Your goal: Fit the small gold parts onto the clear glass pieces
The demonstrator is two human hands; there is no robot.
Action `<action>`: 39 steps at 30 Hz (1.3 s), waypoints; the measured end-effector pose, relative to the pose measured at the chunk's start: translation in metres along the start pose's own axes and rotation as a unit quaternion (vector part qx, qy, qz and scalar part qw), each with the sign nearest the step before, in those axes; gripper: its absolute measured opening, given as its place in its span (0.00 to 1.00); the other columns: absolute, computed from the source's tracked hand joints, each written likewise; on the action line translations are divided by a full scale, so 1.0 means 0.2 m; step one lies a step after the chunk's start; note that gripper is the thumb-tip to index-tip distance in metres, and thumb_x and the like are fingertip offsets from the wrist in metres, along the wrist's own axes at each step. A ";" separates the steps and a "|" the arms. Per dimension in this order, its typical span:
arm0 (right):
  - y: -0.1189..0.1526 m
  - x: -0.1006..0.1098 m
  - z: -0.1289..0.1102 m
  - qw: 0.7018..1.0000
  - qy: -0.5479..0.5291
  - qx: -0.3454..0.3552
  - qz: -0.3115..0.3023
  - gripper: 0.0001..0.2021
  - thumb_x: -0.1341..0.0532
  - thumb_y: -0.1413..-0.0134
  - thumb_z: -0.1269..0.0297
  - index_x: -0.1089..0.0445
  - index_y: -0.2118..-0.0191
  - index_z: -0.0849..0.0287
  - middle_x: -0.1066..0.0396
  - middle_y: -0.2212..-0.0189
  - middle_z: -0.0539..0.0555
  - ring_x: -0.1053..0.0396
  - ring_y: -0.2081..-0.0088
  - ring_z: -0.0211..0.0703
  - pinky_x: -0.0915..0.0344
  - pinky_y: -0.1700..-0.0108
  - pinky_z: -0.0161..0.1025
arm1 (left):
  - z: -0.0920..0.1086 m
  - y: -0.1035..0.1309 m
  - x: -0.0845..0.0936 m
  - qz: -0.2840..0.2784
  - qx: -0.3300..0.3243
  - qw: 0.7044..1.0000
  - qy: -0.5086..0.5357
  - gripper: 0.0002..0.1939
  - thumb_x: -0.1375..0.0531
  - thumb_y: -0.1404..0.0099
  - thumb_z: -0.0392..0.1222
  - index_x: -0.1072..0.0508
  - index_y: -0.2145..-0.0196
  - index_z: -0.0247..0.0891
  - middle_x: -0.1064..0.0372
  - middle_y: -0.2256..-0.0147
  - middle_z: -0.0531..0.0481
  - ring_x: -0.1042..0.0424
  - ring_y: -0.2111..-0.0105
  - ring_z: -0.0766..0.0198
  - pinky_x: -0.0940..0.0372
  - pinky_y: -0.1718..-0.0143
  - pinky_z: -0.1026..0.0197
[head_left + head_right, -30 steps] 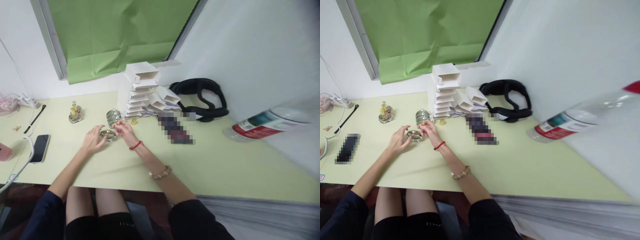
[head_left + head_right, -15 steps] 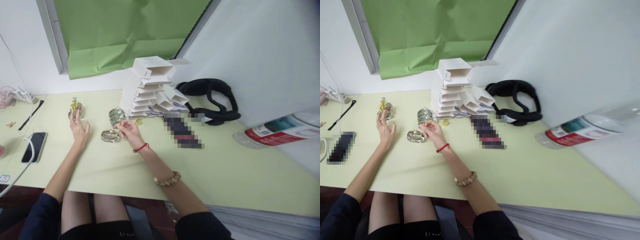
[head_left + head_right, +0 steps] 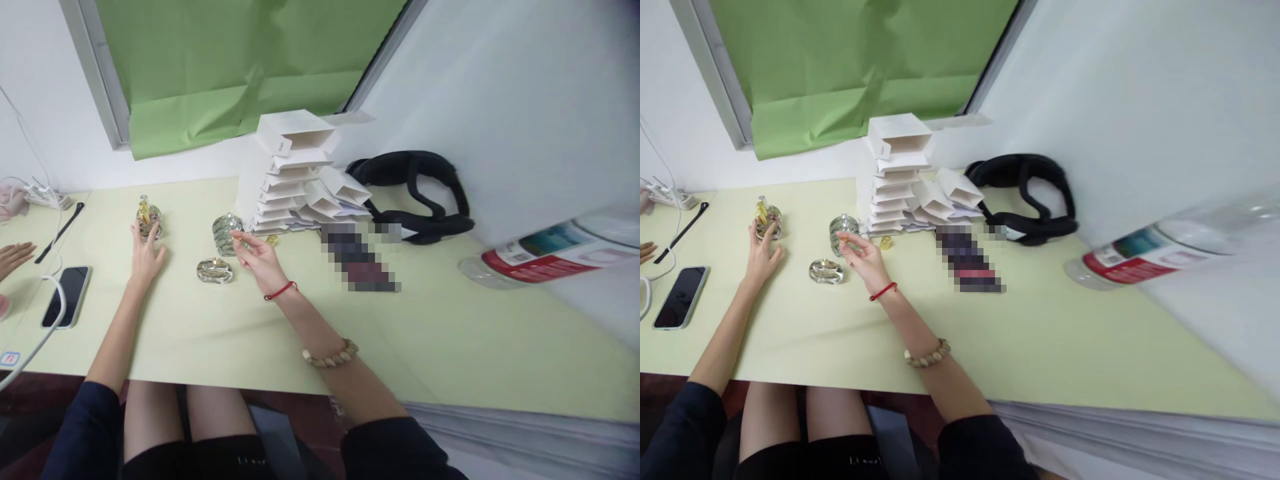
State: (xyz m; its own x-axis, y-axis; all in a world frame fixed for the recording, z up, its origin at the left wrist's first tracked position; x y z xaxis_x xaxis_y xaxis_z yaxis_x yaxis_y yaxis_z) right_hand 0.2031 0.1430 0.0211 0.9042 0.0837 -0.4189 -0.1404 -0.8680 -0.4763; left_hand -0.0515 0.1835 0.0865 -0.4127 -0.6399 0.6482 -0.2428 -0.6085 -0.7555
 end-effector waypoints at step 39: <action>0.04 -0.03 -0.06 0.968 0.158 0.138 -0.137 0.11 0.30 0.54 0.55 0.20 0.67 0.56 0.23 0.65 0.56 0.32 0.71 0.38 0.36 0.71 0.36 | 0.60 0.26 -0.14 -0.122 -0.188 0.974 0.036 0.20 0.53 0.27 0.52 0.36 0.49 0.33 0.32 0.55 0.41 0.34 0.53 0.56 0.40 0.52 0.55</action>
State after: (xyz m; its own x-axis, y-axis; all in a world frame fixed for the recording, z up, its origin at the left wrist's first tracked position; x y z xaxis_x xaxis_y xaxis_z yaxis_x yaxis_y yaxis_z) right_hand 0.2007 0.1296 0.0296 0.9949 0.1008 -0.0100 0.0600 -0.6667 -0.7429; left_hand 0.0523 0.1144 0.0398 -0.3594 -0.4558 0.8143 -0.6402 -0.5145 -0.5705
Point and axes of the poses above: each hand's wrist, its own y-axis away from the middle knuckle, its own x-axis out of the back of the hand, z = x × y, the point moved 5 cm from there along -y, towards the middle knuckle
